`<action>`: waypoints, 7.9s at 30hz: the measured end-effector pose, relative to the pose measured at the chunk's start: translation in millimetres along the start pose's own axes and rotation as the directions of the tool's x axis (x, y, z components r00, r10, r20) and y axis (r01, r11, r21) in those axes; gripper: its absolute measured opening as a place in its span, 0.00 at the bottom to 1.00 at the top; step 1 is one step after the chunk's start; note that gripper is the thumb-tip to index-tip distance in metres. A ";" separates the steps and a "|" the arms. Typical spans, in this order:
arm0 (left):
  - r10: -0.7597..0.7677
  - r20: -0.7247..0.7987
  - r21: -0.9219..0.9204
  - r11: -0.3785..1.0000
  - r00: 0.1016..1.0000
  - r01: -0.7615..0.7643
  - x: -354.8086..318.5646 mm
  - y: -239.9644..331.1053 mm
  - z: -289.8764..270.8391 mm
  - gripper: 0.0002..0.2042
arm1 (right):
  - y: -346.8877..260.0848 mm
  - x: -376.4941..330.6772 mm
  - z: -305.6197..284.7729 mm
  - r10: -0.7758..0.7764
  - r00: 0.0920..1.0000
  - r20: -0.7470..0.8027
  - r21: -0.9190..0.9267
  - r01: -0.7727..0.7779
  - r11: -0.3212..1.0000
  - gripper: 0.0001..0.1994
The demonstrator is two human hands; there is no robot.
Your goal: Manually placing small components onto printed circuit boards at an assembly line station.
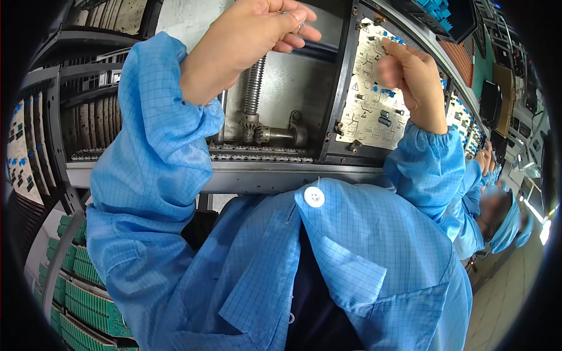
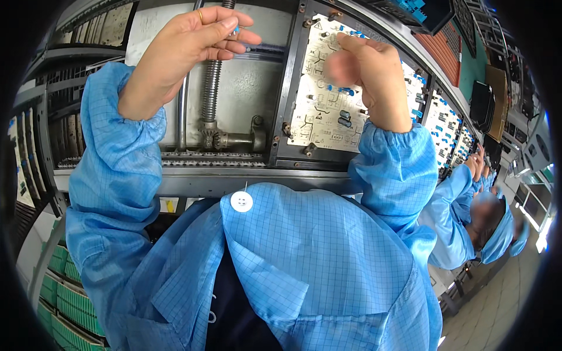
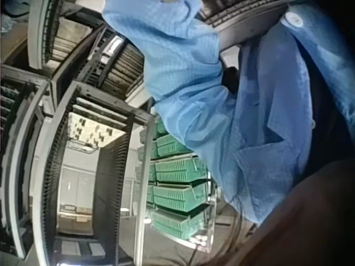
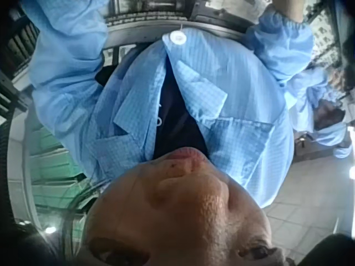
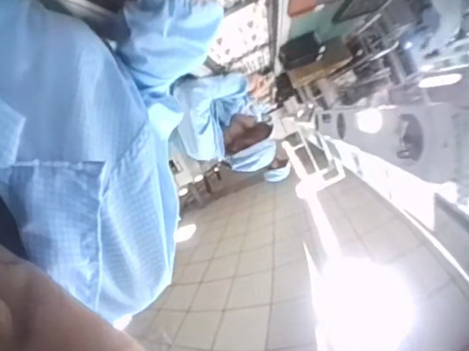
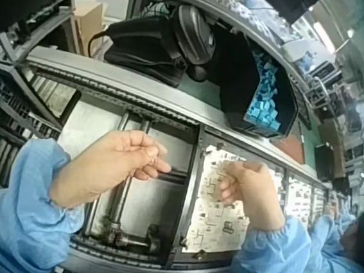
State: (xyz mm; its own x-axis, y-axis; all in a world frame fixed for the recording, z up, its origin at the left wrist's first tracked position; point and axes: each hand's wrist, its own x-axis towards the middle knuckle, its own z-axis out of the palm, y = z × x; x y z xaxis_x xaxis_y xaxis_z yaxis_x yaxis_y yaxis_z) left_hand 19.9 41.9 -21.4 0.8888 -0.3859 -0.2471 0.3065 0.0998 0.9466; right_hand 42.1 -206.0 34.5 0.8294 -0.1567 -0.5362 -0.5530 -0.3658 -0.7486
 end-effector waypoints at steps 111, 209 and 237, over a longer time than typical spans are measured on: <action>0.035 -0.023 0.064 0.997 0.999 -0.034 -4.2 -3.5 0.9 0.15 | 17.6 -14.2 17.4 -0.276 0.959 -0.071 -0.222 0.255 0.941 0.12; 0.403 0.130 0.837 0.445 0.906 -0.319 -28.5 -15.8 196.2 0.13 | 208.7 -97.1 -167.0 -0.821 0.515 -0.245 -0.034 0.842 0.538 0.08; 0.244 -0.097 0.825 0.562 0.965 -0.059 -31.4 -11.2 216.8 0.11 | 209.4 -95.4 -173.3 -0.761 0.600 -0.247 0.103 0.797 0.595 0.06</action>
State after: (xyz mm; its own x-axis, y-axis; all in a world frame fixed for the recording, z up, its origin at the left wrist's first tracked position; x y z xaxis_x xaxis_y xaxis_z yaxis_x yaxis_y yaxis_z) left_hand -85.3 -145.9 20.6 0.9655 -0.2588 -0.0278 -0.1610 -0.6777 0.7175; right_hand -139.1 -426.6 -3.5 0.9381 -0.0419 0.3440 0.3237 -0.2485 -0.9130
